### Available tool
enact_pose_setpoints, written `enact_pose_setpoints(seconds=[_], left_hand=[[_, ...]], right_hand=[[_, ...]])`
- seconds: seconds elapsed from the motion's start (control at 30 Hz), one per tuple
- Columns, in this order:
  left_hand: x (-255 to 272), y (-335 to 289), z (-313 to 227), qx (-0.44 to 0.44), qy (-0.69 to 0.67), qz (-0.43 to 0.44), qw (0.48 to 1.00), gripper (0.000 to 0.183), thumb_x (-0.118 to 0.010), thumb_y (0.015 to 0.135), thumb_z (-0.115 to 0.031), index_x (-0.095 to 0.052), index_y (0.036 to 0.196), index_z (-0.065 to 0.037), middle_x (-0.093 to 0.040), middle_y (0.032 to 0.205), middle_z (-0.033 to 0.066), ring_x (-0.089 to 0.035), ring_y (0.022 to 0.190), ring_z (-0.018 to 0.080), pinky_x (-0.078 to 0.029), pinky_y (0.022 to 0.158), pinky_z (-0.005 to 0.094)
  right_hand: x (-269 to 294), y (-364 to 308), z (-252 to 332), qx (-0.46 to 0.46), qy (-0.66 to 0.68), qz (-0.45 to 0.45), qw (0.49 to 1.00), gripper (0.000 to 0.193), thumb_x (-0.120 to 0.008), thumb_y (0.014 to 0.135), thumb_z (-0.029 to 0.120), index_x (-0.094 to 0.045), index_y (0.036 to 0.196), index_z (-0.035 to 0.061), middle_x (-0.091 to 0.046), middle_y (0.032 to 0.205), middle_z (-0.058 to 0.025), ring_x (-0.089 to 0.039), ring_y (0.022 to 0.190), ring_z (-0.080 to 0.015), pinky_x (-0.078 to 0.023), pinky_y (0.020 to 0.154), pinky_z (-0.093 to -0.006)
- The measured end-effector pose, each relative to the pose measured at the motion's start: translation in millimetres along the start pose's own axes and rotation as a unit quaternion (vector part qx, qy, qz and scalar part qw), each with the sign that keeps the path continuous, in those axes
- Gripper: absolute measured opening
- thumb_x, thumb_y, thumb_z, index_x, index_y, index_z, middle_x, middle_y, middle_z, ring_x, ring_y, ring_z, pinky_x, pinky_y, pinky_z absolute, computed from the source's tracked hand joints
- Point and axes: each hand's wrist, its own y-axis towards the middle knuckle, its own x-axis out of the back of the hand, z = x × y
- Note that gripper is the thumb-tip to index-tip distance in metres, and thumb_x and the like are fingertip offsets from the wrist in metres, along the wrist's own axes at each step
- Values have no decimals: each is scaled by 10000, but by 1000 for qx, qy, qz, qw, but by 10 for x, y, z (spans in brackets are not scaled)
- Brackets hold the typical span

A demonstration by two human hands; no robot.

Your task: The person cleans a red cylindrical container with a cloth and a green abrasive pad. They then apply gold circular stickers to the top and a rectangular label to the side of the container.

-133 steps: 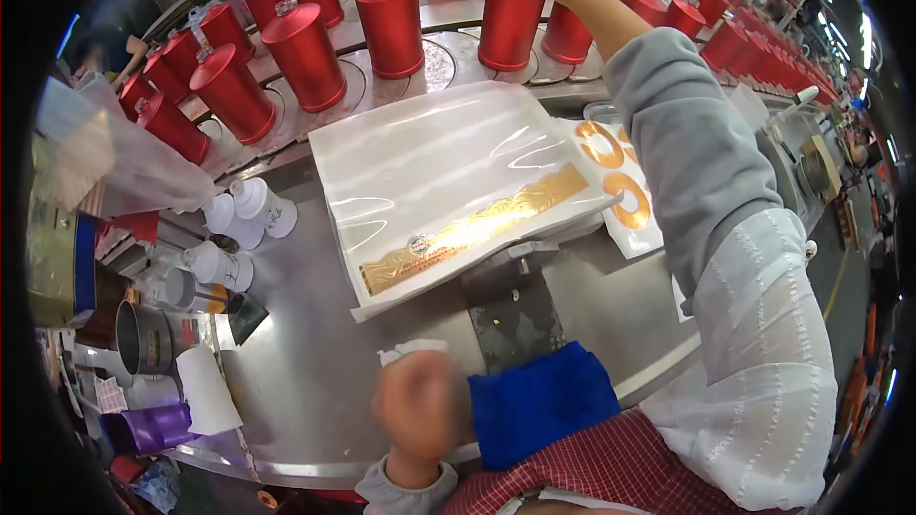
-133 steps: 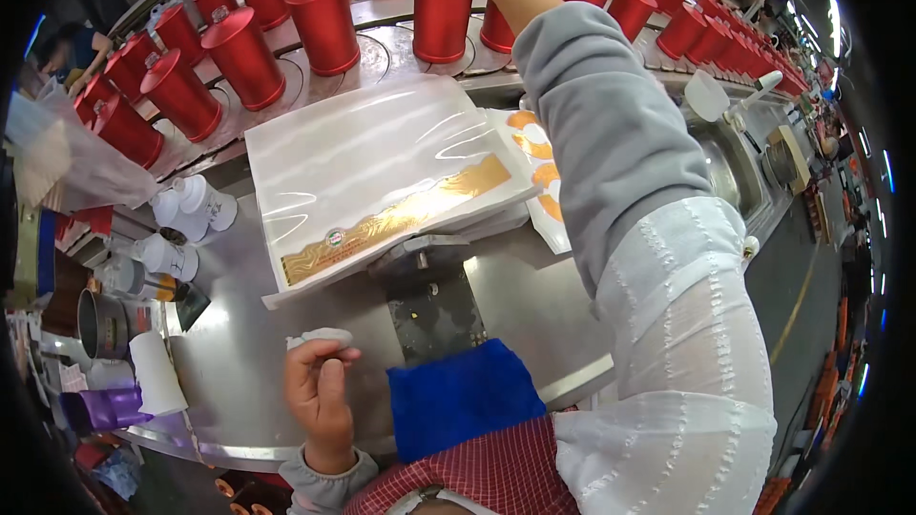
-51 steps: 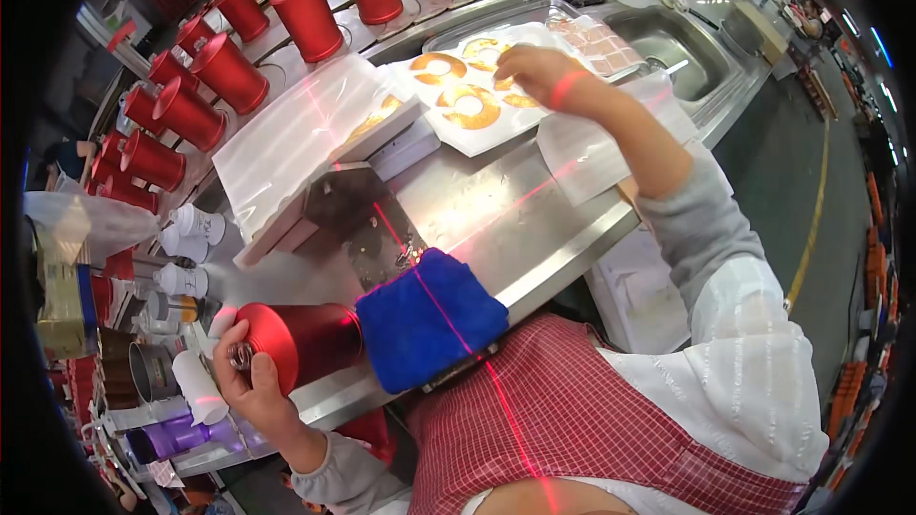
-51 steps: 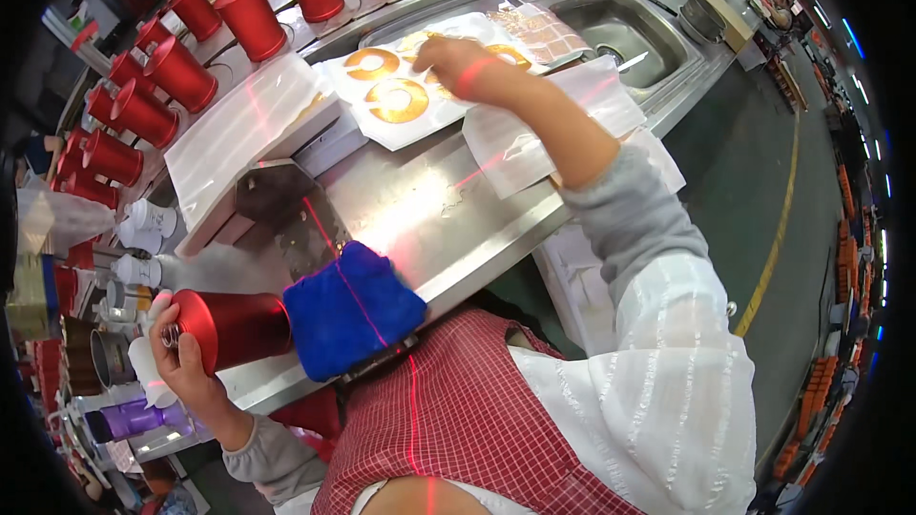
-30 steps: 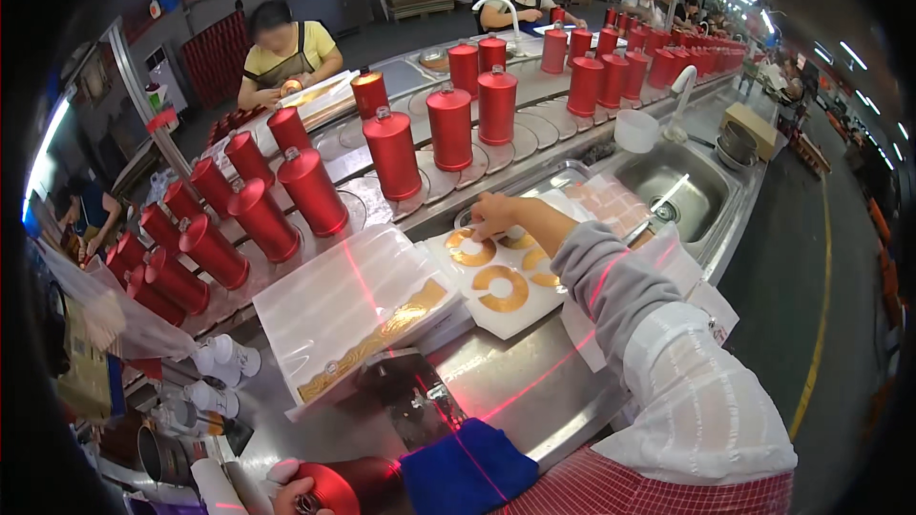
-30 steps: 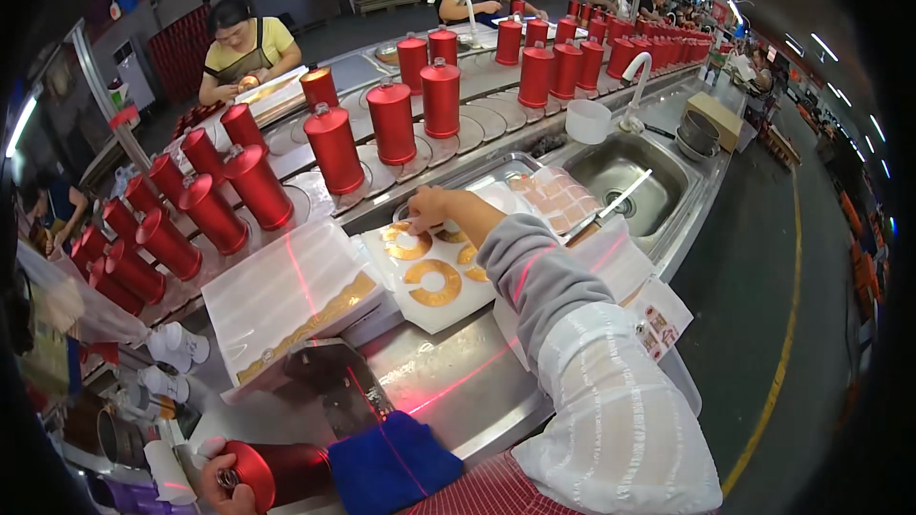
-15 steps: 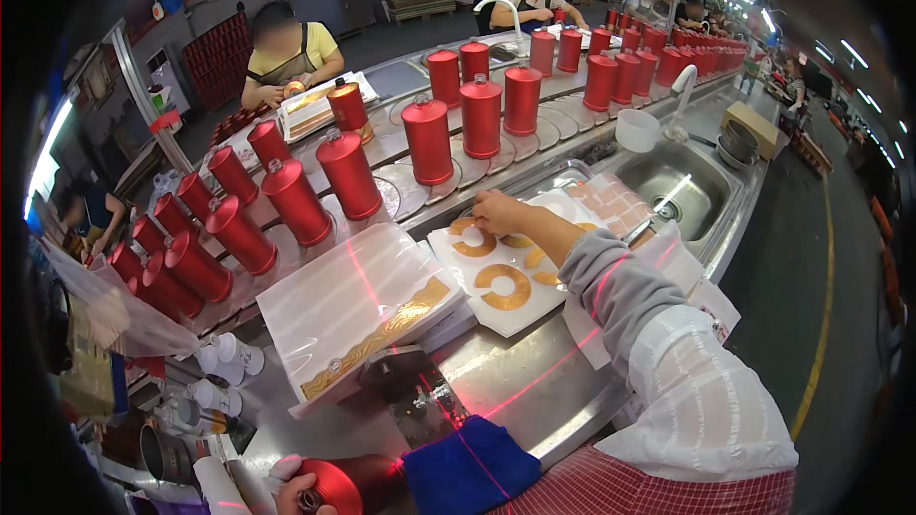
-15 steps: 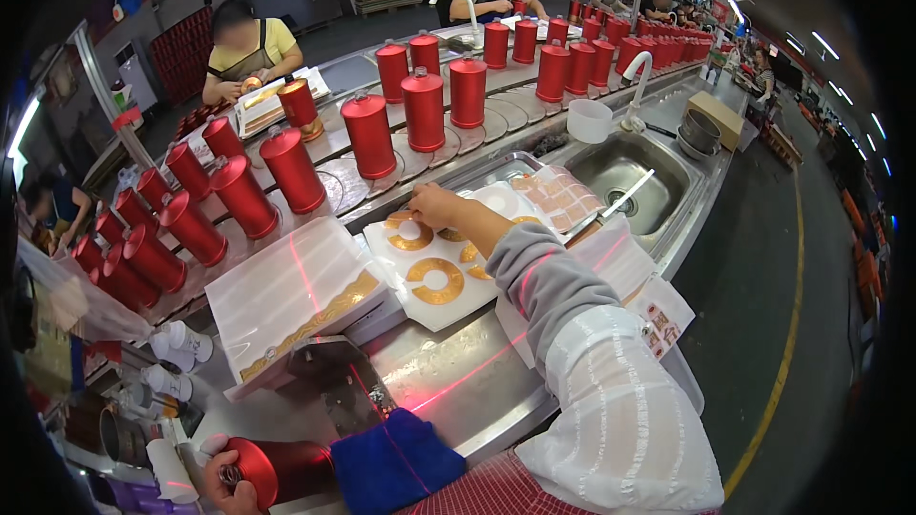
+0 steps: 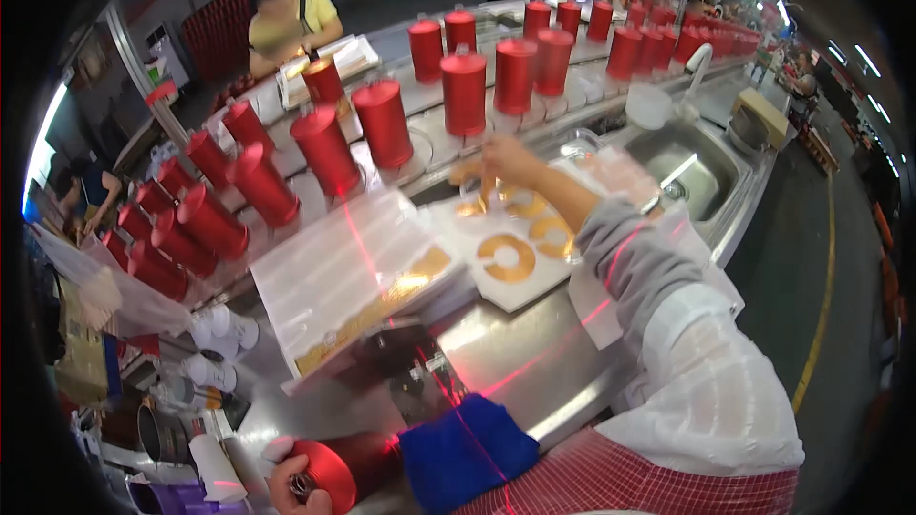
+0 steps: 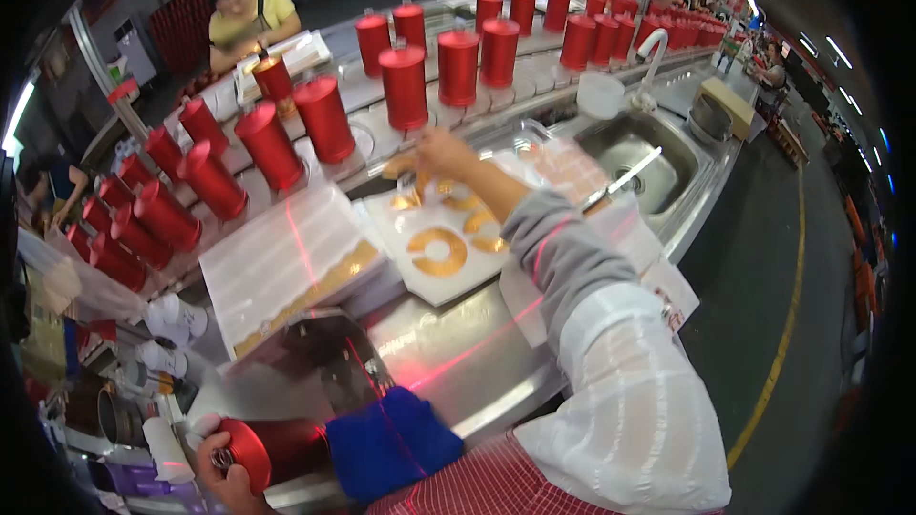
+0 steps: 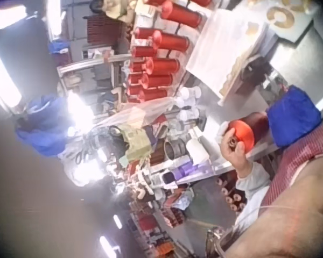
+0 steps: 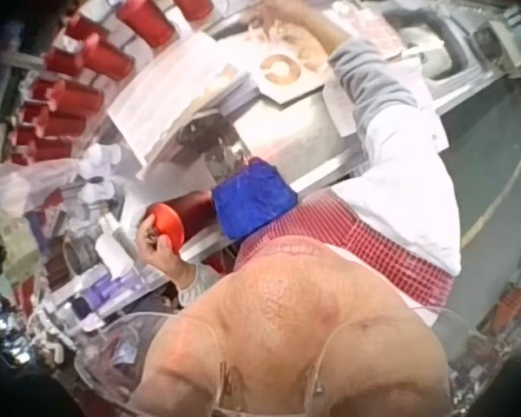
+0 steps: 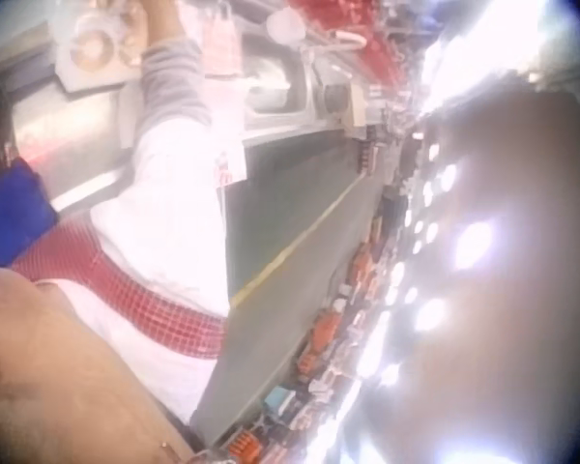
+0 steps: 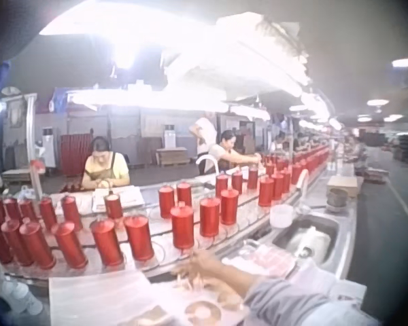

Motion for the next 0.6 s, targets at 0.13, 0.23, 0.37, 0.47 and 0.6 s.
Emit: enact_pose_setpoints(seconds=[0.13, 0.23, 0.37, 0.47, 0.6], left_hand=[[232, -94, 109, -7, 56, 11, 998, 585, -629, 761, -431, -567, 1092, 48, -524, 1245, 197, -511, 1111, 264, -384, 980, 384], [152, -69, 102, -18, 39, 24, 999, 576, -605, 778, -386, -545, 1133, 63, -499, 1286, 217, -490, 1178, 292, -388, 1002, 394], [255, -68, 191, -28, 23, 45, 998, 587, -610, 786, -380, -530, 1157, 67, -476, 1311, 245, -482, 1208, 316, -393, 1016, 404], [275, -80, 185, -23, 18, 45, 999, 589, -609, 792, -379, -524, 1162, 71, -473, 1311, 248, -486, 1202, 317, -401, 1008, 402], [276, -80, 181, -19, 21, 42, 999, 592, -610, 807, -391, -521, 1163, 74, -470, 1313, 250, -486, 1201, 323, -400, 1012, 406]], right_hand=[[200, 199, -387, -231, 39, 79, 969, 288, -597, 862, 318, -714, 894, 57, -677, 942, -157, -620, 907, -355, -466, 815, -472], [207, -245, -845, -267, -112, 151, 945, 377, -524, 893, 377, -710, 971, 59, -672, 1020, -183, -618, 968, -360, -456, 899, -463], [232, -534, -854, -268, -261, 204, 905, 420, -478, 900, 430, -710, 1025, 103, -666, 1072, -151, -553, 1103, -332, -454, 914, -477], [235, -521, -874, -267, -249, 213, 906, 394, -491, 896, 421, -707, 1034, 121, -661, 1102, -121, -501, 1171, -314, -446, 912, -487], [302, -498, -939, -274, -193, 223, 915, 354, -544, 870, 401, -721, 935, 102, -681, 994, -147, -578, 1062, -328, -459, 903, -452]])
